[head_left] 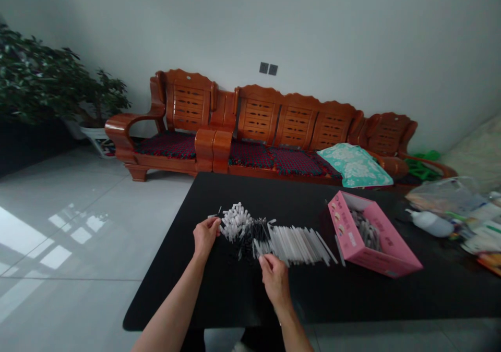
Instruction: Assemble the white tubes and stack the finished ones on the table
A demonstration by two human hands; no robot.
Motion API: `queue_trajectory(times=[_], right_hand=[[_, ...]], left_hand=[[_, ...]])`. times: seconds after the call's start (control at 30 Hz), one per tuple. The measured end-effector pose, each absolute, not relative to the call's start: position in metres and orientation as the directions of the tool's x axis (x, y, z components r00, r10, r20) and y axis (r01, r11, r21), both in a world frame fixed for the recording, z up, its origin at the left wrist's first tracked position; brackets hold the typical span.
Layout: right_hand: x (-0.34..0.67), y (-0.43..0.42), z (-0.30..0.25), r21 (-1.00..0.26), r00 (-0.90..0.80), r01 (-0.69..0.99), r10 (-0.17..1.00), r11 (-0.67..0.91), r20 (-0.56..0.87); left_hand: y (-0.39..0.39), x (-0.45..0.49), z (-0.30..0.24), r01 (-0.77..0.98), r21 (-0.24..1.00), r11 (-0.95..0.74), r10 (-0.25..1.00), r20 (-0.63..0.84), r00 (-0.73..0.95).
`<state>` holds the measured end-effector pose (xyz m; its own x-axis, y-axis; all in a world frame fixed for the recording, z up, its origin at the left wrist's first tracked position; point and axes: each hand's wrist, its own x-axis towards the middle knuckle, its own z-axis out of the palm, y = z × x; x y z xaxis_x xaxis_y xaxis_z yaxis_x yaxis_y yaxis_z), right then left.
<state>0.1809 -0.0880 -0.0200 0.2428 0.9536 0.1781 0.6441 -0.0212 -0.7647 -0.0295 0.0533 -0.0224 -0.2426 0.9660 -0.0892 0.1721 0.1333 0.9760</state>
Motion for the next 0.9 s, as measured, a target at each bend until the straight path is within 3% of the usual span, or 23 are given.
queue_trajectory(times=[0.1, 0.23, 0.43, 0.67, 0.8, 0.9], right_hand=[[0.206, -0.083, -0.009, -0.605, 0.395, 0.771, 0.895, -0.199, 0.209], [0.241, -0.070, 0.005, -0.257, 0.532, 0.841, 0.815, -0.476, 0.229], [0.269, -0.047, 0.004, 0.034, 0.455, 0.876, 0.847, -0.482, 0.277], [0.267, -0.051, 0.007, 0.077, 0.400, 0.895, 0.867, -0.439, 0.297], [0.253, -0.064, 0.011, 0.008, 0.412, 0.897, 0.845, -0.441, 0.341], [0.238, -0.078, 0.010, -0.079, 0.385, 0.921, 0.853, -0.383, 0.353]], left_hand=[[0.059, -0.030, -0.028, 0.340, 0.931, 0.135, 0.976, -0.065, -0.210], [0.055, -0.044, -0.035, 0.373, 0.921, 0.114, 0.971, -0.024, -0.238], [0.044, -0.061, -0.054, 0.421, 0.901, 0.103, 0.954, 0.030, -0.297], [0.043, -0.057, -0.055, 0.730, 0.680, 0.070, 0.963, 0.145, -0.227], [0.043, -0.052, -0.045, 0.841, 0.534, 0.092, 0.981, 0.097, -0.169], [0.040, -0.052, -0.041, 0.858, 0.507, 0.076, 0.988, 0.077, -0.133]])
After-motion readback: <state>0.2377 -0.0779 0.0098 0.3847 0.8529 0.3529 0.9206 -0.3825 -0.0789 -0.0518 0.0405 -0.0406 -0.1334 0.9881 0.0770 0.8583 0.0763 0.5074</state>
